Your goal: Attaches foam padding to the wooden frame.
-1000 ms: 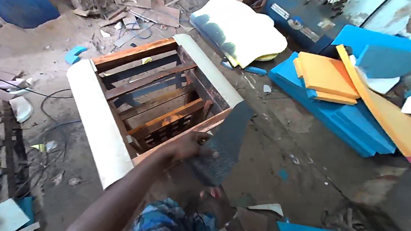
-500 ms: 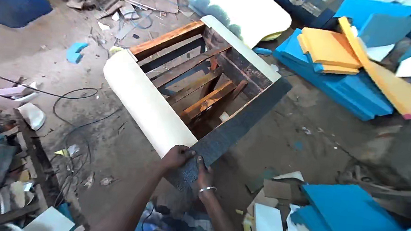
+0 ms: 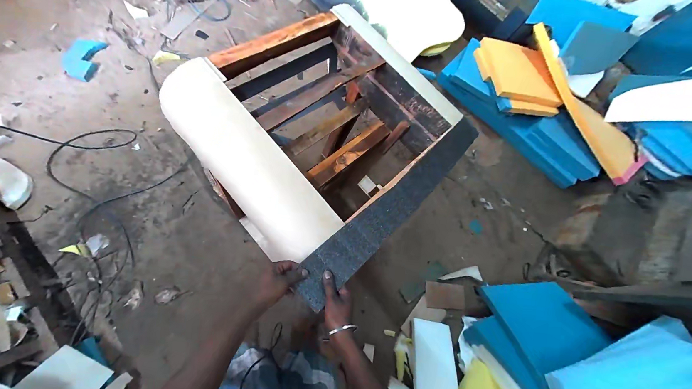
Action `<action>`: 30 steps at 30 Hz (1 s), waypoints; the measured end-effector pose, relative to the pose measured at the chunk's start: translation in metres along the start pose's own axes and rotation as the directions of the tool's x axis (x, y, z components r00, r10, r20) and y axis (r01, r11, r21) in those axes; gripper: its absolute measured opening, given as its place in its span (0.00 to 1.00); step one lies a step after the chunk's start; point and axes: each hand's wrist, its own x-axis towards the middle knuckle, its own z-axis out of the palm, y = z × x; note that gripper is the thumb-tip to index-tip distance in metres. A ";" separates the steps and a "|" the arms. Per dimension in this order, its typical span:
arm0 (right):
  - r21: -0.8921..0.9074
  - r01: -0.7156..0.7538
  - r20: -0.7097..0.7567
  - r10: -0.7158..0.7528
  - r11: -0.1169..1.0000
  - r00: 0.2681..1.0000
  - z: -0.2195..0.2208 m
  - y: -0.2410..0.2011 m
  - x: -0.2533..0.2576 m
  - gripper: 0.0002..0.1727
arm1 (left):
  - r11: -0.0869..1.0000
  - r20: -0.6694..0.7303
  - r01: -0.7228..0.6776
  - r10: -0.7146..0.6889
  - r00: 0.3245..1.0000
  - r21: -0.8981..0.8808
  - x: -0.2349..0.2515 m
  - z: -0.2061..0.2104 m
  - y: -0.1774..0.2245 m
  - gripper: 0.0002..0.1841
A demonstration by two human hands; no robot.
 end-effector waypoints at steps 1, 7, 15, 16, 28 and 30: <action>-0.007 0.073 0.009 -0.073 0.997 0.997 0.001 -0.005 -0.007 0.17 | 0.998 -0.012 -0.048 0.048 0.999 -0.037 -0.010 -0.002 0.002 0.11; -0.256 0.115 0.162 -0.075 0.960 0.984 0.016 0.037 -0.024 0.24 | 0.986 -0.083 -0.053 0.040 0.996 -0.160 -0.028 -0.028 -0.050 0.11; -0.396 -0.082 0.255 0.196 0.915 0.947 0.023 0.077 0.013 0.27 | 0.939 -0.162 0.059 -0.120 0.979 -0.339 0.014 -0.025 -0.094 0.14; -0.418 -0.082 0.244 0.199 0.905 0.949 0.023 0.080 0.017 0.26 | 0.932 -0.167 0.072 -0.139 0.976 -0.356 0.021 -0.021 -0.097 0.15; -0.736 0.150 0.256 0.067 0.660 0.964 0.013 0.077 0.047 0.29 | 0.799 -0.463 -0.058 -0.286 0.839 -0.599 0.072 0.052 -0.105 0.16; -0.755 0.184 0.273 0.046 0.629 0.961 0.012 0.082 0.049 0.28 | 0.830 -0.540 -0.071 -0.293 0.789 -0.554 0.078 0.066 -0.102 0.19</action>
